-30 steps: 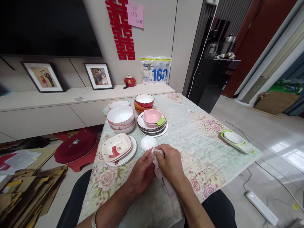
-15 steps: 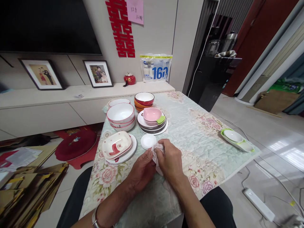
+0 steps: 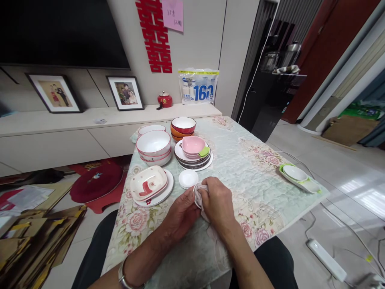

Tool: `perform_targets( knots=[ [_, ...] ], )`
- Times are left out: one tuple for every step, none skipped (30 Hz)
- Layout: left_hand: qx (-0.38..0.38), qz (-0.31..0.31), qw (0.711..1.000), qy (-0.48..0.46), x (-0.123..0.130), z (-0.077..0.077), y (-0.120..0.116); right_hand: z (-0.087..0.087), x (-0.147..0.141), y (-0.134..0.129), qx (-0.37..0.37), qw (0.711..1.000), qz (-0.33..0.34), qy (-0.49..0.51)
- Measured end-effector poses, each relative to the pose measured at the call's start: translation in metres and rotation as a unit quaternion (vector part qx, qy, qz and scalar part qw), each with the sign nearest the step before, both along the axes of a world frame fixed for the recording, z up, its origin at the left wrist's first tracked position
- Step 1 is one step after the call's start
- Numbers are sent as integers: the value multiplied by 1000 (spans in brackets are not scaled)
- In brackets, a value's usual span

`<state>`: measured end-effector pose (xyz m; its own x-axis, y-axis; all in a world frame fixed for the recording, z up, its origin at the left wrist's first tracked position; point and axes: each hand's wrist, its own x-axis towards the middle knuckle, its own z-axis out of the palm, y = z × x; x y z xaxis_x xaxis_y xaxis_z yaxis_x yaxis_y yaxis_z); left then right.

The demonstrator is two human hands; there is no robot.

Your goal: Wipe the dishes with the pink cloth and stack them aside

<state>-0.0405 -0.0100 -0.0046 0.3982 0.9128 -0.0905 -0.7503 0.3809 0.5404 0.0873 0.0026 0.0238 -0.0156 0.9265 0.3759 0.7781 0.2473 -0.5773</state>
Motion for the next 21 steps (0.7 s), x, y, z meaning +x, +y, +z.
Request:
perform_targets(
  knots=[
    [3,3,1000,-2,0,0,0,-2,-4,0,4,1000,-6,27],
    [4,7,1000,-3,-1,0,0,-2,-7,-1,-5,998,0,65],
    [3,10,1000,-3,-1,0,1,-2,-8,0,-24,994,17,105],
    [1,12,1000,-3,-2,0,1,-1,-7,0,-50,988,43,142],
    [0,14,1000,-3,-2,0,1,1,-4,0,-77,980,75,169],
    [0,14,1000,-3,-3,0,1,3,0,1,-98,973,113,177],
    [-2,14,1000,-3,-4,0,1,6,5,2,-106,968,153,168],
    [-4,14,1000,-3,-4,0,1,8,10,3,-103,965,190,148],
    [-9,14,1000,-3,-4,0,1,10,14,4,-96,964,216,122],
    [-15,13,1000,-2,-4,0,1,11,18,4,-86,965,230,93],
    [-21,11,1000,-1,-4,0,0,11,20,5,-77,969,226,64],
    [-25,9,1000,1,-3,0,0,10,20,5,-68,976,205,40],
    [-26,6,1000,2,-3,0,0,9,20,4,-59,983,171,23],
    [-26,4,1000,4,-2,0,0,7,17,4,-49,990,130,13],
    [-25,2,1000,6,-2,1,0,4,14,3,-39,995,90,12],
    [-24,1,1000,7,-2,1,0,2,10,3,-31,998,56,16],
    [-23,2,1000,6,-1,1,0,1,6,2,-26,999,34,27],
    [-21,3,1000,6,-2,1,0,0,2,1,-26,998,24,44],
    [-19,6,1000,5,-2,1,0,0,-1,0,-30,997,25,66],
    [-14,9,1000,5,-3,1,0,1,-2,0,-40,994,38,91],
    [-6,11,1000,5,-3,1,0,3,-3,-1,-53,990,62,113]
  ],
)
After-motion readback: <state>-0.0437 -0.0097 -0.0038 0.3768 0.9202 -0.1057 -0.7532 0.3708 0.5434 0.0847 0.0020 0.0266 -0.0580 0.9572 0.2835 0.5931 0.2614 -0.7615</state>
